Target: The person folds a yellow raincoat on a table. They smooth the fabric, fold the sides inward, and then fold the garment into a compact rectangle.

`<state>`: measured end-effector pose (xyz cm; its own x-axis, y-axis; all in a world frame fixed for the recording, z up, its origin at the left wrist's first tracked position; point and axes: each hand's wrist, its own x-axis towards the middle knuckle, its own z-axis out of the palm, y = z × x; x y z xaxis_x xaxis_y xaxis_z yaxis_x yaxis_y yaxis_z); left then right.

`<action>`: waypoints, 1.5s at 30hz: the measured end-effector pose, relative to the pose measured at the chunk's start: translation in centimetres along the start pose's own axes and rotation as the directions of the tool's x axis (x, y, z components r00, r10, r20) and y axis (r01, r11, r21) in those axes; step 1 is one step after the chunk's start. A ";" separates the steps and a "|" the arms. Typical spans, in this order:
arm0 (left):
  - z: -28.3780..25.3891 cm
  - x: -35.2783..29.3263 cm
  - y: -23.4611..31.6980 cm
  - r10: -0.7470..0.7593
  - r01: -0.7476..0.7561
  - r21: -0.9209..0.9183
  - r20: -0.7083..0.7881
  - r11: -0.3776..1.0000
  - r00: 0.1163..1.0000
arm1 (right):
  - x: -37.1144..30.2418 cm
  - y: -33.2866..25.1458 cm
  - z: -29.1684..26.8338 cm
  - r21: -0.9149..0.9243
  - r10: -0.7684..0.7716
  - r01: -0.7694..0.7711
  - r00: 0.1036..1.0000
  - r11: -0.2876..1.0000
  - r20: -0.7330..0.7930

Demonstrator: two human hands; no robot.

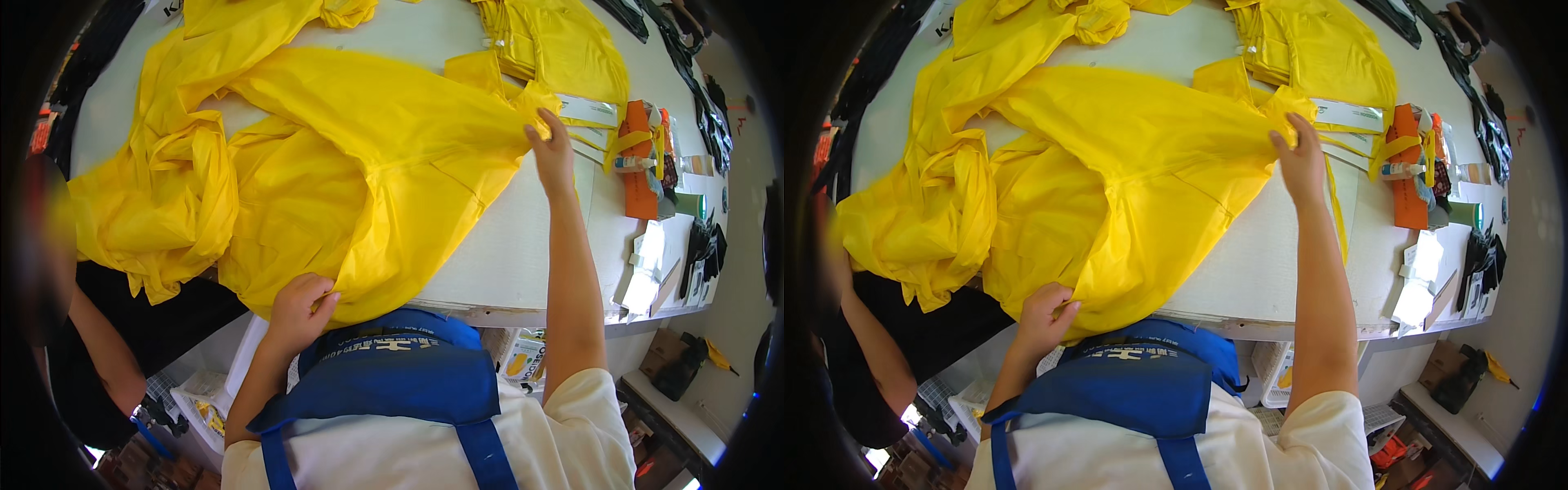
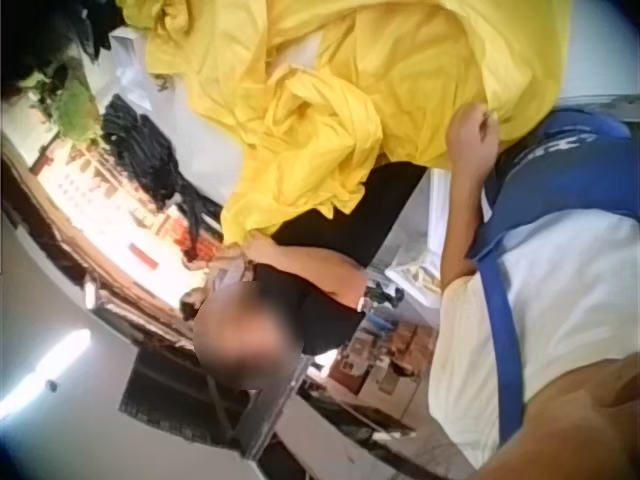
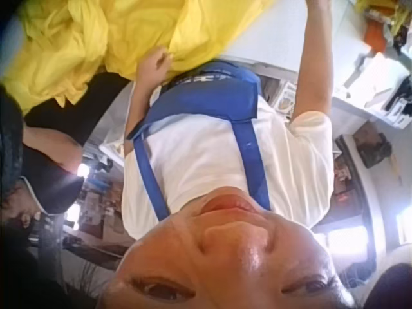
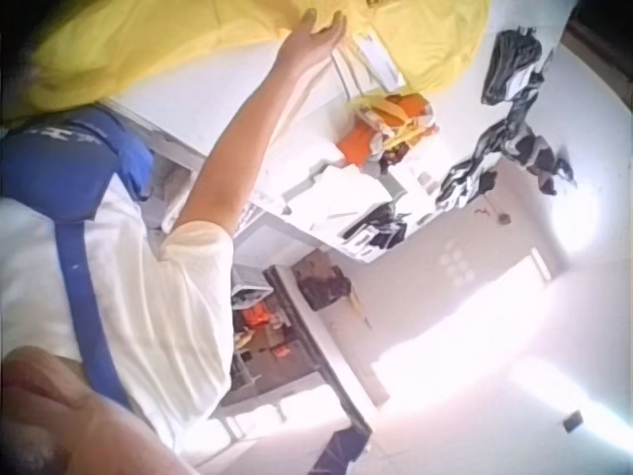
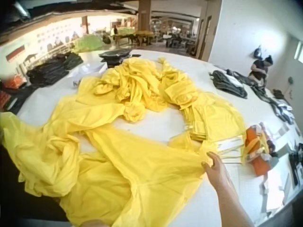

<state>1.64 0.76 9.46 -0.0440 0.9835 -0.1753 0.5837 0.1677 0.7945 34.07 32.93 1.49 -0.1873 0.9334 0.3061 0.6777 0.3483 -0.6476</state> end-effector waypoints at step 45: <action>-0.9 -13.3 -2.2 0.321 0.064 0.557 -0.565 0.828 0.760 | -5.0 -11.1 -9.2 0.396 0.361 -0.269 0.916 0.878 -0.177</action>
<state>0.22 -12.62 10.54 -0.3046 0.8393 0.4504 0.9319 0.1647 0.3232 34.01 23.59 13.56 0.1988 0.9652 0.1699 0.3636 0.0884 -0.9273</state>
